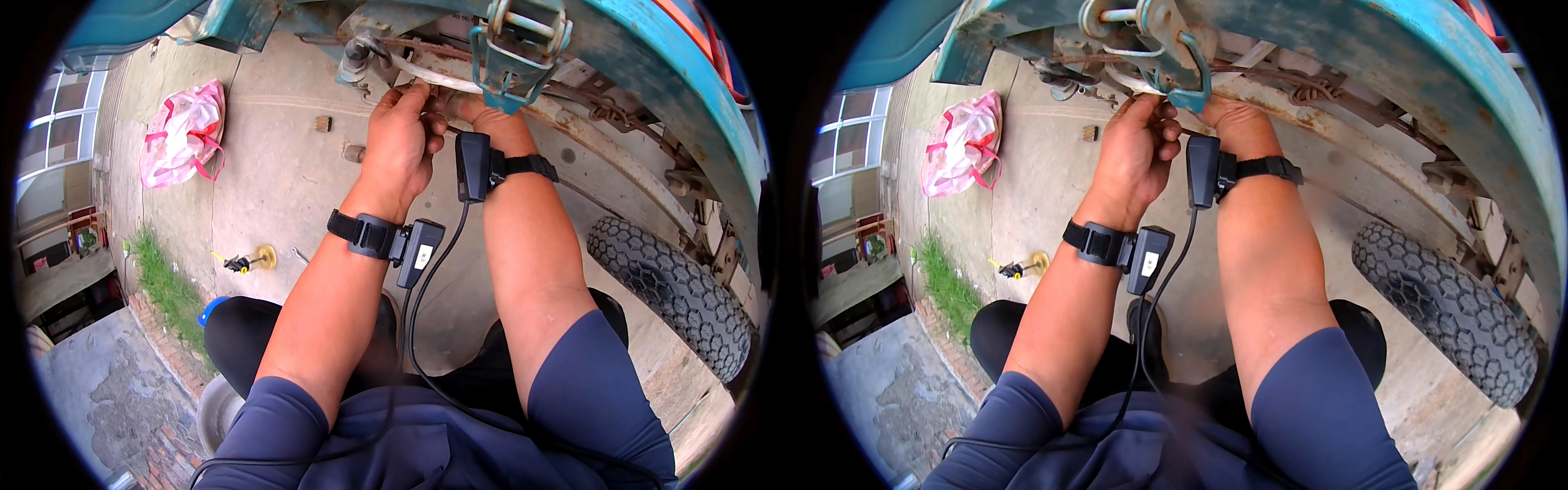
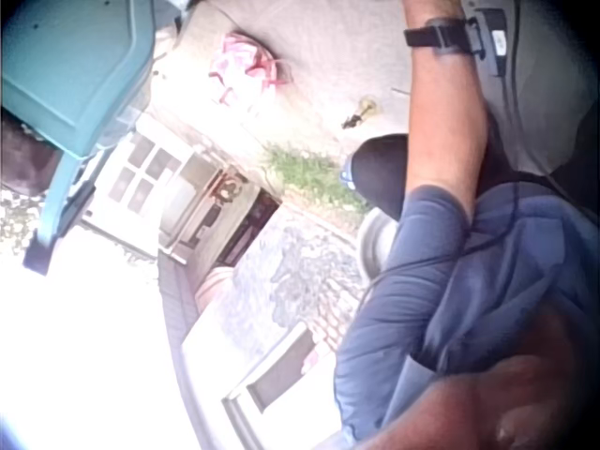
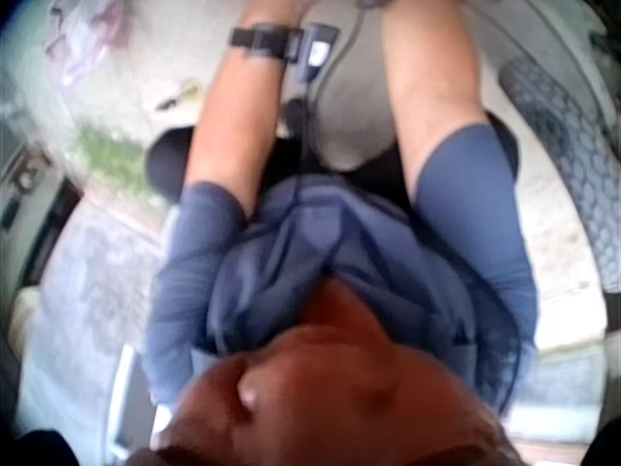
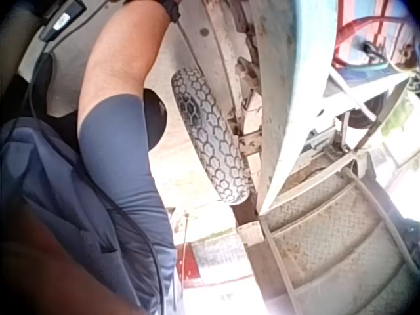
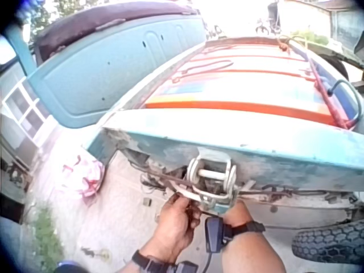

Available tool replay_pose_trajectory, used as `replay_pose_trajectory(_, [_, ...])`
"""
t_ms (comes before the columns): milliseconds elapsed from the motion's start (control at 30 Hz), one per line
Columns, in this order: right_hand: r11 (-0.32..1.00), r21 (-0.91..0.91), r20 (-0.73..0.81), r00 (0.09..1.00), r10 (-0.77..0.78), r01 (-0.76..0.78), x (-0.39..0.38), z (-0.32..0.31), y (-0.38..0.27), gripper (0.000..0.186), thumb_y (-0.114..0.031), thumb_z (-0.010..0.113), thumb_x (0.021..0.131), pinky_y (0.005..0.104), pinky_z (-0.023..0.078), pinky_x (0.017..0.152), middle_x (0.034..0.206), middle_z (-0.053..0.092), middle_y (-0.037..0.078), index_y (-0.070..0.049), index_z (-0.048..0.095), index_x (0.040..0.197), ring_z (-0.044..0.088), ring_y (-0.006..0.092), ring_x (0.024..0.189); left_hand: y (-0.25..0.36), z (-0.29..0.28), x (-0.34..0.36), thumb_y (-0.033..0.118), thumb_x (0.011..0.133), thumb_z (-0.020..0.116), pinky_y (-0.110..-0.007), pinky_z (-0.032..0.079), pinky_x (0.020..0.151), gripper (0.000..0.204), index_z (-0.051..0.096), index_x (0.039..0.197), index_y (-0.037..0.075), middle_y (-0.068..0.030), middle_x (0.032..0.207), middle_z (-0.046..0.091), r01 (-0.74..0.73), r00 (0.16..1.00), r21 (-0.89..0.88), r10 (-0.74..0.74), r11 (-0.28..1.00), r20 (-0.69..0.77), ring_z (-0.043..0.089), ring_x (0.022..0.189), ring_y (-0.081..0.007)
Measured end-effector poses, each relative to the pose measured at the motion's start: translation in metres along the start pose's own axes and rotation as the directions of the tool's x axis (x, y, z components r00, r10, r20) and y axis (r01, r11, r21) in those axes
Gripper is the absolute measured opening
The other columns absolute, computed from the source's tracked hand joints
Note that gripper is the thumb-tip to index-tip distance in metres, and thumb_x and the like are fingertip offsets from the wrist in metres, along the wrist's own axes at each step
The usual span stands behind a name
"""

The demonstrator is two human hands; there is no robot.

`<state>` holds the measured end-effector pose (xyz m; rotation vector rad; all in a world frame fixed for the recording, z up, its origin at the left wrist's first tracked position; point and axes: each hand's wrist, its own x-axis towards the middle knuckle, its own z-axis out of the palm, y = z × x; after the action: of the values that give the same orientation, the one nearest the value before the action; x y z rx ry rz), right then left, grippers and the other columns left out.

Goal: The person applies grease to a metal bolt using a small brush, then inserts and tightens the bolt into a frame on a three-wheeled vehicle. The person walks around the vehicle to access the installation point and uses a wrench to secure the bolt.

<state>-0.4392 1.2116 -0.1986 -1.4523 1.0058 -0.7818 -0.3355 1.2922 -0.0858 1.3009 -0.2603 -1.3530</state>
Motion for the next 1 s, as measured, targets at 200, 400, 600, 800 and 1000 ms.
replay_pose_trajectory(200, [0.948, 0.299, 0.009, 0.994, 0.111, -0.108, -0.011, 0.008, -0.014, 0.034, -0.033, 0.062, 0.090, 0.0368, 0.049, 0.079, 0.103, 0.068, 0.009, -0.006, 0.064, 0.110, 0.058, 0.0191, 0.089, 0.000, -0.011, 0.002, 0.027, 0.100, 0.046, -0.022, 0.030, 0.048, 0.020, 0.054, 0.093, 0.010, -0.0007, 0.078, 0.052, 0.121, 0.989, -0.144, -0.106, 0.982, 0.106, 0.044, 0.062, -0.0106])
replay_pose_trajectory(400, [0.991, -0.038, 0.004, 0.991, -0.132, 0.132, -0.004, -0.003, -0.003, 0.035, -0.035, 0.061, 0.091, 0.0351, 0.048, 0.082, 0.107, 0.067, 0.007, -0.007, 0.063, 0.112, 0.058, 0.0181, 0.091, -0.001, -0.003, 0.004, 0.029, 0.101, 0.045, -0.022, 0.030, 0.047, 0.021, 0.053, 0.092, 0.011, -0.0006, 0.078, 0.051, 0.040, 0.999, -0.078, -0.039, 0.996, 0.011, 0.043, 0.060, -0.0106])
replay_pose_trajectory(600, [0.999, 0.047, 0.010, 1.000, 0.013, -0.013, -0.004, 0.002, -0.011, 0.034, -0.033, 0.060, 0.092, 0.0349, 0.048, 0.083, 0.108, 0.067, 0.009, -0.007, 0.063, 0.113, 0.059, 0.0199, 0.093, -0.001, -0.002, -0.002, 0.028, 0.100, 0.047, -0.022, 0.031, 0.048, 0.021, 0.054, 0.094, 0.010, -0.0002, 0.077, 0.051, 0.050, 0.999, -0.037, -0.050, 0.998, 0.010, 0.043, 0.060, -0.0108])
replay_pose_trajectory(800, [0.992, 0.128, -0.026, 1.000, -0.004, 0.008, -0.007, 0.004, -0.010, 0.028, -0.027, 0.064, 0.090, 0.0343, 0.049, 0.080, 0.101, 0.067, 0.006, -0.007, 0.064, 0.109, 0.057, 0.0165, 0.089, -0.003, -0.019, 0.008, 0.031, 0.100, 0.048, -0.022, 0.032, 0.049, 0.023, 0.055, 0.097, 0.009, -0.0005, 0.080, 0.052, 0.123, 0.987, -0.160, -0.104, 0.979, 0.121, 0.046, 0.063, -0.0112])
replay_pose_trajectory(1000, [0.994, 0.110, -0.010, 1.000, 0.018, -0.017, -0.001, 0.000, 0.005, 0.026, -0.028, 0.063, 0.090, 0.0340, 0.048, 0.079, 0.098, 0.067, 0.007, -0.007, 0.065, 0.106, 0.056, 0.0144, 0.087, -0.001, -0.002, 0.001, 0.033, 0.101, 0.044, -0.022, 0.031, 0.049, 0.027, 0.054, 0.098, 0.009, -0.0009, 0.081, 0.053, 0.005, 1.000, 0.002, -0.005, 1.000, 0.031, 0.046, 0.064, -0.0110])
